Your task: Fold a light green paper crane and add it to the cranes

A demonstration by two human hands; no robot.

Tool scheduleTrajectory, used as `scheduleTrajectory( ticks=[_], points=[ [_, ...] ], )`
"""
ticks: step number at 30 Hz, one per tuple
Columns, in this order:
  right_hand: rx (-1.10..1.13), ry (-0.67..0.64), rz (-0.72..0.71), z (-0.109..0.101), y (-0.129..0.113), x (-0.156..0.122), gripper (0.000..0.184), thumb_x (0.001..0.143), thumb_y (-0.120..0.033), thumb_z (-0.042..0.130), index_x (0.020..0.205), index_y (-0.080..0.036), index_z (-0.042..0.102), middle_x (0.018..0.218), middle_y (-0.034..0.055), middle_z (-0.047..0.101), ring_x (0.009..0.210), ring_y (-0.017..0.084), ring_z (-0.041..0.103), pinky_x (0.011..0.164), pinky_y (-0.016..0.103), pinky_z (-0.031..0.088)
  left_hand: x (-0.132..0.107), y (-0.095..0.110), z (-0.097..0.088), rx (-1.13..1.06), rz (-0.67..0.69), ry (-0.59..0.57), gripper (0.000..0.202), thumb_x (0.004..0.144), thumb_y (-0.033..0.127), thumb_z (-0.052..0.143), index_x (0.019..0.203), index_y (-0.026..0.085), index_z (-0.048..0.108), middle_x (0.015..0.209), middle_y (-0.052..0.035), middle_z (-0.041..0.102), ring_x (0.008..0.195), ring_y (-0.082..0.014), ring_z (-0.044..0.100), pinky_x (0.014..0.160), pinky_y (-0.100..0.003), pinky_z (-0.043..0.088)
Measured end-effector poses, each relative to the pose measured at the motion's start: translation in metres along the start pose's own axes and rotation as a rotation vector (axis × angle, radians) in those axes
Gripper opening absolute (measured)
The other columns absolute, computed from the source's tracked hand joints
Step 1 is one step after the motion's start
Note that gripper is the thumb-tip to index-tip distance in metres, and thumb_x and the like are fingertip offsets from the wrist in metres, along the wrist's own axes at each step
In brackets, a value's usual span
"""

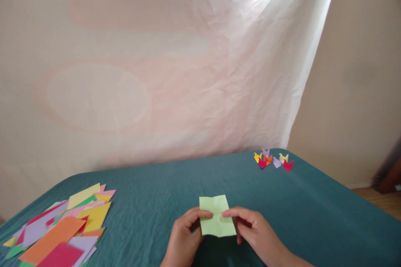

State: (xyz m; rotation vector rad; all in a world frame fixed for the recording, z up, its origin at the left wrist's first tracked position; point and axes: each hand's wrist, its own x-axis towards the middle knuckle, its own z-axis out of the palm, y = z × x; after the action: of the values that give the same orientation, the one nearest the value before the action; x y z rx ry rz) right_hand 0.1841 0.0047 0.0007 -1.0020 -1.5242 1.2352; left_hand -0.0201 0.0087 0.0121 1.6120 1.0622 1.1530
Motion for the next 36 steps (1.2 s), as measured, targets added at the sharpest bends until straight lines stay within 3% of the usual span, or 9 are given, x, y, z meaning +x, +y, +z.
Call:
scheduleTrajectory(
  ticks=[4, 11, 20, 23, 26, 28, 29, 33, 36],
  points=[
    [0.060, -0.013, -0.050, 0.003, 0.000, 0.001, 0.018, 0.077, -0.031, 0.067, 0.092, -0.023, 0.073, 0.099, 0.0051, 0.065, 0.062, 0.012, 0.058, 0.053, 0.021, 0.046, -0.001, 0.002, 0.003, -0.137, -0.031, -0.016, 0.012, 0.069, 0.016, 0.070, 0.081, 0.019, 0.071, 0.092, -0.0059, 0.068, 0.084, -0.0210, 0.066, 0.075, -0.026, 0.049],
    [0.095, -0.019, -0.031, 0.004, -0.004, -0.001, 0.022, 0.076, -0.038, 0.070, 0.087, -0.019, 0.072, 0.087, 0.0043, 0.065, 0.064, 0.013, 0.056, 0.056, 0.022, 0.046, -0.002, 0.008, 0.007, -0.352, -0.082, -0.023, 0.011, 0.070, 0.021, 0.073, 0.071, 0.016, 0.063, 0.079, -0.0014, 0.066, 0.075, -0.0153, 0.061, 0.069, -0.022, 0.046],
    [0.051, 0.009, -0.006, 0.005, -0.015, -0.002, 0.032, 0.081, -0.045, 0.062, 0.073, -0.014, 0.064, 0.067, 0.0019, 0.060, 0.061, 0.014, 0.052, 0.058, 0.023, 0.043, -0.005, 0.004, 0.012, -0.378, -0.158, 0.005, 0.028, 0.071, 0.032, 0.074, 0.064, 0.016, 0.053, 0.068, -0.0017, 0.063, 0.065, -0.0135, 0.059, 0.064, -0.022, 0.045],
    [0.014, 0.037, -0.019, 0.006, -0.013, -0.001, 0.031, 0.081, -0.044, 0.062, 0.069, -0.015, 0.060, 0.064, 0.0002, 0.056, 0.061, 0.013, 0.050, 0.058, 0.023, 0.040, -0.004, 0.001, 0.017, -0.495, -0.149, 0.033, 0.034, 0.066, 0.033, 0.078, 0.084, 0.019, 0.054, 0.079, -0.0016, 0.064, 0.067, -0.0145, 0.062, 0.061, -0.023, 0.046],
    [-0.087, 0.063, -0.067, 0.007, -0.012, -0.002, 0.029, 0.081, -0.039, 0.061, 0.065, -0.016, 0.058, 0.064, -0.0005, 0.054, 0.062, 0.013, 0.048, 0.058, 0.022, 0.038, -0.003, 0.001, 0.020, -0.564, -0.125, 0.032, 0.084, 0.058, 0.035, 0.084, 0.127, 0.029, 0.036, 0.090, -0.0022, 0.064, 0.070, -0.0155, 0.063, 0.061, -0.023, 0.045],
    [-0.161, 0.056, -0.103, 0.008, -0.010, -0.003, 0.027, 0.081, -0.036, 0.061, 0.064, -0.016, 0.058, 0.065, -0.0005, 0.054, 0.063, 0.013, 0.048, 0.059, 0.022, 0.038, -0.003, 0.001, 0.018, -0.523, -0.167, 0.001, 0.107, 0.056, 0.038, 0.085, 0.140, 0.029, 0.018, 0.086, -0.0023, 0.065, 0.069, -0.0154, 0.062, 0.062, -0.023, 0.044],
    [-0.193, 0.052, -0.115, 0.009, -0.009, -0.004, 0.027, 0.081, -0.035, 0.061, 0.063, -0.016, 0.057, 0.065, -0.0005, 0.053, 0.063, 0.013, 0.048, 0.059, 0.022, 0.038, -0.002, 0.000, 0.016, -0.492, -0.202, -0.017, 0.109, 0.056, 0.039, 0.084, 0.142, 0.026, 0.018, 0.084, -0.0027, 0.065, 0.069, -0.0152, 0.061, 0.062, -0.023, 0.044],
    [-0.226, 0.030, -0.111, 0.011, -0.006, -0.006, 0.026, 0.082, -0.036, 0.059, 0.065, -0.016, 0.059, 0.067, 0.0005, 0.055, 0.064, 0.014, 0.049, 0.060, 0.023, 0.039, -0.001, -0.005, 0.010, -0.386, -0.294, -0.068, 0.073, 0.062, 0.042, 0.080, 0.123, 0.013, 0.050, 0.078, -0.0047, 0.064, 0.064, -0.0131, 0.057, 0.059, -0.022, 0.044],
    [-0.098, 0.003, -0.063, 0.013, -0.004, -0.005, 0.022, 0.082, -0.038, 0.061, 0.077, -0.017, 0.058, 0.075, 0.0017, 0.059, 0.069, 0.015, 0.054, 0.064, 0.024, 0.043, -0.001, -0.005, 0.009, -0.312, -0.264, -0.015, 0.053, 0.068, 0.038, 0.076, 0.110, 0.011, 0.058, 0.068, -0.0008, 0.060, 0.057, -0.0101, 0.051, 0.054, -0.021, 0.042]
  ],
)
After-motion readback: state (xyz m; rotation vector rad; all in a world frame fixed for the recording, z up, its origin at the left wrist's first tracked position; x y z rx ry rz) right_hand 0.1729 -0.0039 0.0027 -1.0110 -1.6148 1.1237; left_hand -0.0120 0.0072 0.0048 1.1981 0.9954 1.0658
